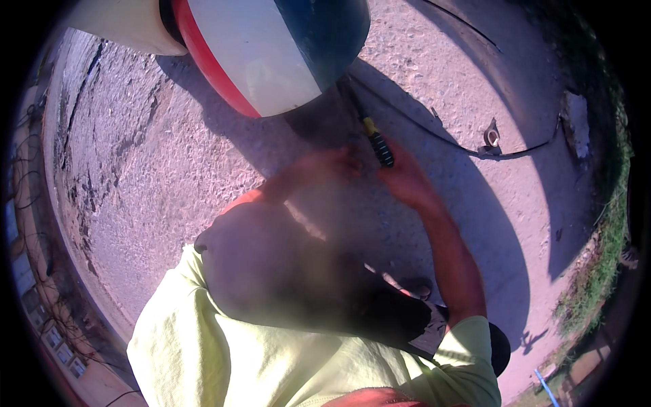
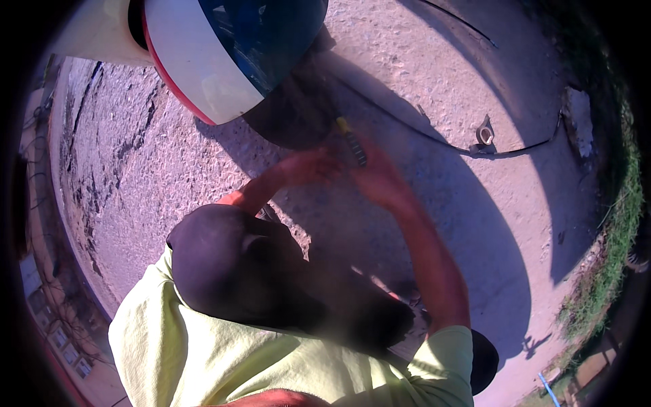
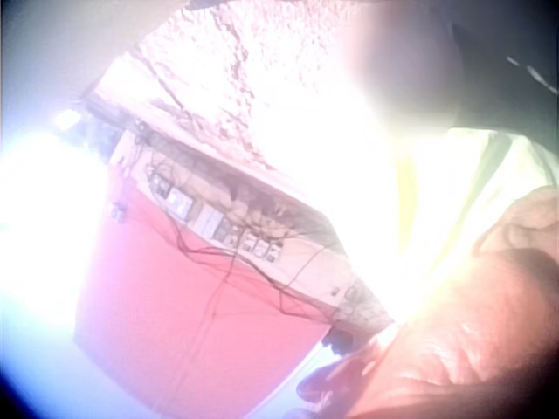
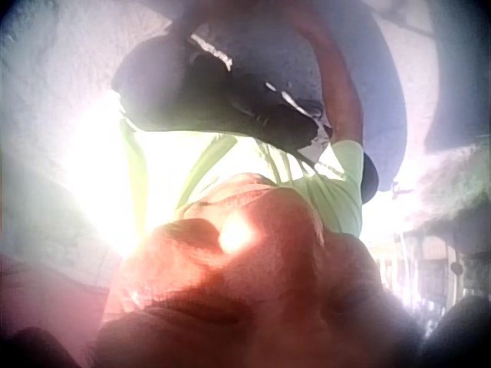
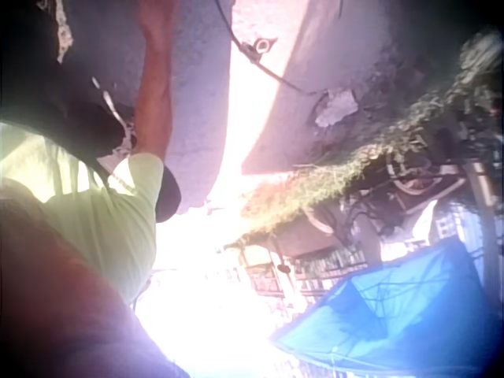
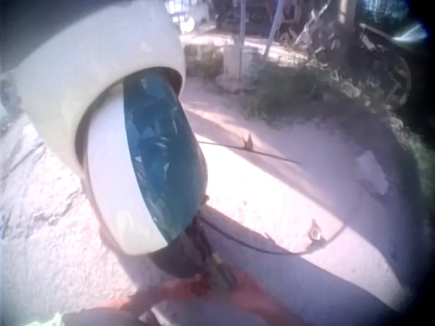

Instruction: The person attempts to repair a scooter tire by pulling at the rubber and using a pair of pliers to manipulate the tire bead near the wheel rim while crouching on the ground.

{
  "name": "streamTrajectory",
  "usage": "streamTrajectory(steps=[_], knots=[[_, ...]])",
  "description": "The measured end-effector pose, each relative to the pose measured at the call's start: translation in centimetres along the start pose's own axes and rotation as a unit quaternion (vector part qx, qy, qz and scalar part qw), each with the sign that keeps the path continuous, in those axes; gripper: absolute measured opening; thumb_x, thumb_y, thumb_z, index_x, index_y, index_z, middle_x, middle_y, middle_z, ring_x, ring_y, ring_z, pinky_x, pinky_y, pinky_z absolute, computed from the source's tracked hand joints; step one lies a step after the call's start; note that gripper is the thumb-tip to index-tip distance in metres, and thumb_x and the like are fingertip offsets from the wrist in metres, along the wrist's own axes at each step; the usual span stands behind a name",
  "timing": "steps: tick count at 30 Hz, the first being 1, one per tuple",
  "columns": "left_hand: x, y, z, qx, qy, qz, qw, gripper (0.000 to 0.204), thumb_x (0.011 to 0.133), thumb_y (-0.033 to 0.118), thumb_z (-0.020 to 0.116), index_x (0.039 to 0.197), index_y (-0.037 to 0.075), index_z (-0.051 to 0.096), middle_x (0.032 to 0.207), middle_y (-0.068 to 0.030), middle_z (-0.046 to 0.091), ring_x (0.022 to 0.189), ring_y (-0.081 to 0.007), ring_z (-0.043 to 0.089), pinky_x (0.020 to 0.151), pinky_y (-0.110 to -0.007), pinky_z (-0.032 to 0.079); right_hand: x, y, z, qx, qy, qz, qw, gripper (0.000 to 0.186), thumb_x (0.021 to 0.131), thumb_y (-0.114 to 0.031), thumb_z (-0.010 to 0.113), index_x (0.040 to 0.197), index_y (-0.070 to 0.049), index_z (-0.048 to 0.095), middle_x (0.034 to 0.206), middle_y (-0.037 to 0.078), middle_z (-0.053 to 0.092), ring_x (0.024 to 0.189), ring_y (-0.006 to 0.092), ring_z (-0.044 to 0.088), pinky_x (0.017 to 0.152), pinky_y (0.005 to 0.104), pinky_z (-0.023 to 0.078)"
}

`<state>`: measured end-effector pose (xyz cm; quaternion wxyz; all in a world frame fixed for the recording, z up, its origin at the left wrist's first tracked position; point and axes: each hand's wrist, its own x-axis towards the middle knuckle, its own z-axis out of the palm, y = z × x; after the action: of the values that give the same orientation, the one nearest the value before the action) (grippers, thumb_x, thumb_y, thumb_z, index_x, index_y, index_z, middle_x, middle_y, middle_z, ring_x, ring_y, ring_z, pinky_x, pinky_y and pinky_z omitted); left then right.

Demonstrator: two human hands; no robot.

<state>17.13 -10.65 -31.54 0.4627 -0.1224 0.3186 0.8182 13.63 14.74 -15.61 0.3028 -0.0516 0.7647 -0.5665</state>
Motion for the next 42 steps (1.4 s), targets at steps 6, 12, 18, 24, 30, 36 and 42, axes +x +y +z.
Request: streamTrajectory(steps=[6,12,18,24,30,36,42], knots=[[0.2,-0.3,0.2,0.010,-0.004,0.004,1.000,0.056,0.107,0.038,0.052,0.153,0.009,0.038,0.136,-0.0175,0.062,0.121,-0.0289,0.064,0.098,-0.048,0.056,-0.4,-2.0,1.3,-0.054,0.047,0.008,0.997,0.062,0.089,-0.014,0.065,0.149,-0.008,0.050,0.138,0.023,0.061,0.133,0.0372,0.055,0.111,0.0428,0.042],[0.1,-0.2,0.6,0.018,0.010,0.006,1.000,0.054,0.107,0.039,0.052,0.151,0.009,0.042,0.136,-0.0160,0.063,0.121,-0.0281,0.064,0.098,-0.048,0.056,-0.3,-1.2,1.7,-0.064,0.078,-0.035,0.994,0.059,0.089,-0.018,0.067,0.146,-0.008,0.053,0.133,0.025,0.063,0.130,0.0404,0.057,0.108,0.0456,0.044],[0.4,0.2,0.3,-0.004,-0.010,-0.013,1.000,0.055,0.106,0.040,0.054,0.152,0.012,0.043,0.135,-0.0136,0.064,0.121,-0.0272,0.064,0.098,-0.048,0.056,-0.3,-2.0,1.9,-0.073,0.089,-0.037,0.993,0.056,0.089,-0.018,0.066,0.142,-0.005,0.055,0.130,0.025,0.065,0.127,0.0417,0.059,0.105,0.0462,0.045],[0.0,0.5,0.4,-0.019,0.004,-0.012,1.000,0.055,0.106,0.039,0.054,0.153,0.014,0.041,0.133,-0.0123,0.065,0.119,-0.0271,0.066,0.098,-0.048,0.055,-0.4,-3.6,2.0,-0.024,0.062,0.015,0.998,0.064,0.085,-0.010,0.058,0.148,-0.003,0.048,0.131,0.021,0.065,0.127,0.0335,0.060,0.106,0.0394,0.044],[0.0,1.2,2.7,0.016,0.003,-0.016,1.000,0.052,0.107,0.038,0.052,0.152,0.013,0.043,0.129,-0.0128,0.067,0.118,-0.0266,0.067,0.097,-0.046,0.055,2.0,7.7,-0.7,-0.017,-0.109,-0.023,0.994,0.059,0.090,-0.019,0.063,0.146,-0.004,0.050,0.122,0.015,0.069,0.109,0.0249,0.067,0.094,0.0407,0.052],[0.2,1.6,2.1,0.044,-0.015,0.001,0.999,0.049,0.108,0.039,0.048,0.148,0.012,0.046,0.123,-0.0112,0.068,0.116,-0.0253,0.068,0.093,-0.043,0.056,3.8,11.6,-2.1,0.495,-0.265,0.132,0.817,0.053,0.097,-0.038,0.059,0.138,-0.005,0.057,0.118,0.011,0.071,0.102,0.0223,0.069,0.085,0.0423,0.057],[-0.1,0.5,0.4,0.049,-0.044,0.006,0.998,0.050,0.108,0.042,0.048,0.145,0.009,0.049,0.124,-0.0101,0.068,0.113,-0.0241,0.069,0.090,-0.042,0.058,3.1,8.7,-3.1,0.462,-0.271,0.131,0.834,0.049,0.100,-0.025,0.060,0.141,0.000,0.052,0.120,0.015,0.071,0.100,0.0251,0.072,0.082,0.0408,0.060]])
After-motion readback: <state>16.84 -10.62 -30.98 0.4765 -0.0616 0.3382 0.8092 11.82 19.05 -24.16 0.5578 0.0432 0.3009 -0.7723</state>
